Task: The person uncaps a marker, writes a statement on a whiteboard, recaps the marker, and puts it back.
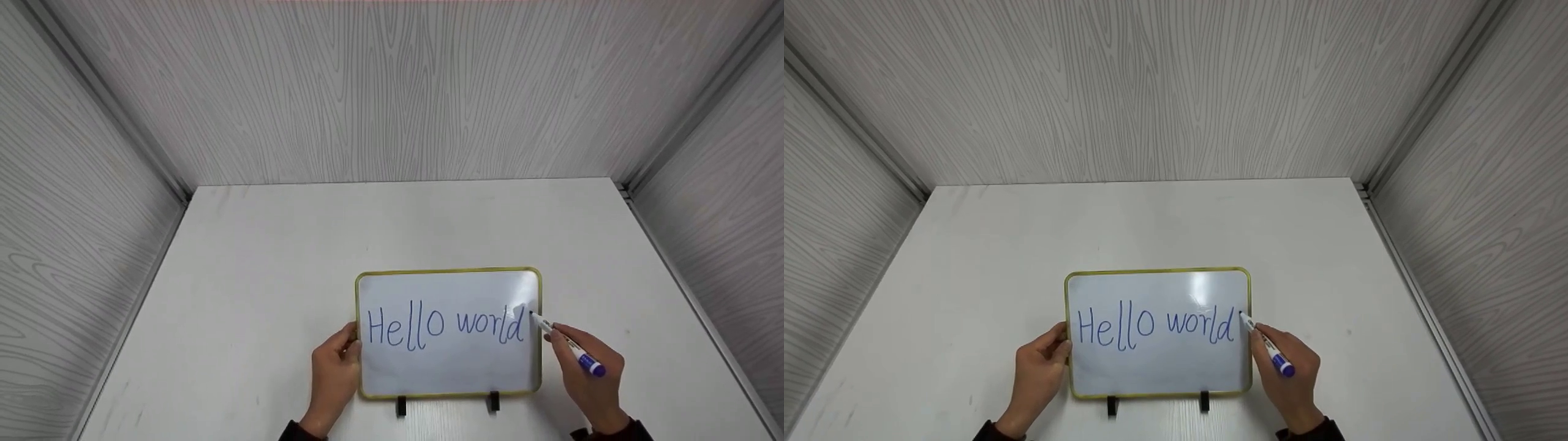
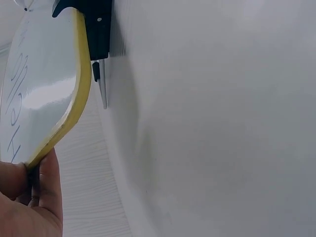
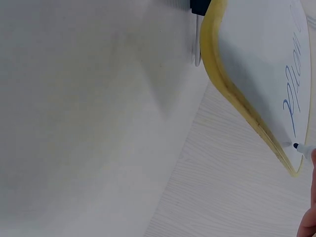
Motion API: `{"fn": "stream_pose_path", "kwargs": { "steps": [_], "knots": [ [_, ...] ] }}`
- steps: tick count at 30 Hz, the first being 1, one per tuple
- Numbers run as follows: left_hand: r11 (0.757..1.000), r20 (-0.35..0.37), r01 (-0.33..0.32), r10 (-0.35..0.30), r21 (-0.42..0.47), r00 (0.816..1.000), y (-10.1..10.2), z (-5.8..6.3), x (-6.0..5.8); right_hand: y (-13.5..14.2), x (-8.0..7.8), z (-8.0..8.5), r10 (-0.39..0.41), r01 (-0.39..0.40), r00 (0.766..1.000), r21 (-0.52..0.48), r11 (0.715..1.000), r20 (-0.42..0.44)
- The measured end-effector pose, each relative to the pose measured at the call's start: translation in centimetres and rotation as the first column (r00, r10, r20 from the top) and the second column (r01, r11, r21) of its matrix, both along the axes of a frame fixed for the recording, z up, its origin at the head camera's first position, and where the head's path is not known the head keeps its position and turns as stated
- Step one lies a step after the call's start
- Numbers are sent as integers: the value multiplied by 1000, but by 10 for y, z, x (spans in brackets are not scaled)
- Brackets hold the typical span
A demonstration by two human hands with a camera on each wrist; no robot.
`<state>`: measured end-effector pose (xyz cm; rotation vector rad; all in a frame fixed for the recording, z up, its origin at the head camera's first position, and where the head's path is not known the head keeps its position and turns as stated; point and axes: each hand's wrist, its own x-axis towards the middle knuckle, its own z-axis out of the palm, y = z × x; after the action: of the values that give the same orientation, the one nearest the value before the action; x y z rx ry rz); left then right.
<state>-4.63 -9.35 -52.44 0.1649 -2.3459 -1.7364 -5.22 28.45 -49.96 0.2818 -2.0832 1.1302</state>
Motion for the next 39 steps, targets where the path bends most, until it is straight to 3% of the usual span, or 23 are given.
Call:
{"fn": "stream_pose_path", "kwargs": {
  "steps": [11, 19, 25, 31, 39],
  "knots": [
    [1000, -10, 6, -6, 2, 1000, -1, -3, -1, 3, -3, -11, 20, -20, 998, 2, 1000, -55],
    [1000, -35, 15, -16, -19, 999, 0, -2, 0, 3, 9, -16, 11, -11, 1000, 12, 1000, 3],
    [1000, -6, 6, -6, -19, 1000, 1, 0, 1, 3, 17, -20, 19, -20, 999, 22, 1000, 48],
    [1000, 57, -13, 14, -10, 998, 2, 0, 1, 3, 23, -23, 3, -4, 999, 18, 1000, 47],
    [1000, 13, -1, 1, -2, 1000, 3, 0, 2, 4, 27, -25, -5, 4, 1000, 55, 998, 15]
  ]
}}
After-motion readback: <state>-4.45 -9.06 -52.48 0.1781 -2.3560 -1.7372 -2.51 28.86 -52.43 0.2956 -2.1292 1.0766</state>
